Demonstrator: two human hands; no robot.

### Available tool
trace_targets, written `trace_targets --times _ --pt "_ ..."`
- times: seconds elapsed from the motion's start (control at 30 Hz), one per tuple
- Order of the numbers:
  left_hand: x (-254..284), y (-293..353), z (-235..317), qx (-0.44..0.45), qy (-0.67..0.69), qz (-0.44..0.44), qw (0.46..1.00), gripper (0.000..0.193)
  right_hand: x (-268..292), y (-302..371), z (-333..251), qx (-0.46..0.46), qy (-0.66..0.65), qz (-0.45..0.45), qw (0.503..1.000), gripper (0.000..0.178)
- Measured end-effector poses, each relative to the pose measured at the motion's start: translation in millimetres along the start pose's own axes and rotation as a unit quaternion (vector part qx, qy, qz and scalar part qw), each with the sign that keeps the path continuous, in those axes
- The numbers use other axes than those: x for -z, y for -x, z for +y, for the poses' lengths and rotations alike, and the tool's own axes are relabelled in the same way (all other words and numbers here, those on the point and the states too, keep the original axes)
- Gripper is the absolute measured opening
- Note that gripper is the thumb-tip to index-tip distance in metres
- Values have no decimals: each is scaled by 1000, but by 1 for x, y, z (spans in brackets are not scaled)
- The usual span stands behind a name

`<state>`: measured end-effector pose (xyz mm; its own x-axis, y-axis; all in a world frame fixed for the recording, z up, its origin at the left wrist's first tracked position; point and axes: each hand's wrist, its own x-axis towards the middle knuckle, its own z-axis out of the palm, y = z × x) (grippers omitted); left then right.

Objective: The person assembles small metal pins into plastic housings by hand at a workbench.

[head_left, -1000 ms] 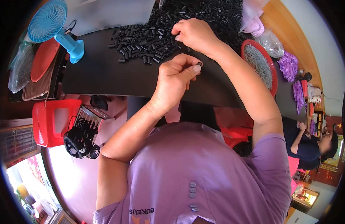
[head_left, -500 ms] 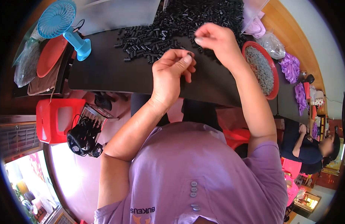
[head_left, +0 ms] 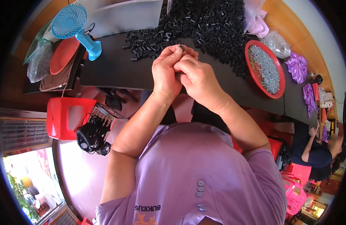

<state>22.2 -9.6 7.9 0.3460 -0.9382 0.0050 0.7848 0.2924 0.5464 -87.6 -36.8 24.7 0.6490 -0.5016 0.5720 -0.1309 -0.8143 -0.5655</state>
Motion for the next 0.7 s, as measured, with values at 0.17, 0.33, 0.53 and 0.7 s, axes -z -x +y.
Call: trace_targets --times 0.17,0.33,0.53,0.7 --pt "0 2 2 17 -15 -4 1000 11 2 2 4 -11 -46 -11 999 21" --pt "2 -1 2 14 -36 -9 999 11 4 -3 13 -11 -31 -49 998 17" --pt "4 -2 -2 20 -13 -13 1000 11 -4 9 11 20 25 8 999 12" --pt "4 0 -1 19 -28 -15 999 11 -4 13 11 19 -14 8 1000 12"
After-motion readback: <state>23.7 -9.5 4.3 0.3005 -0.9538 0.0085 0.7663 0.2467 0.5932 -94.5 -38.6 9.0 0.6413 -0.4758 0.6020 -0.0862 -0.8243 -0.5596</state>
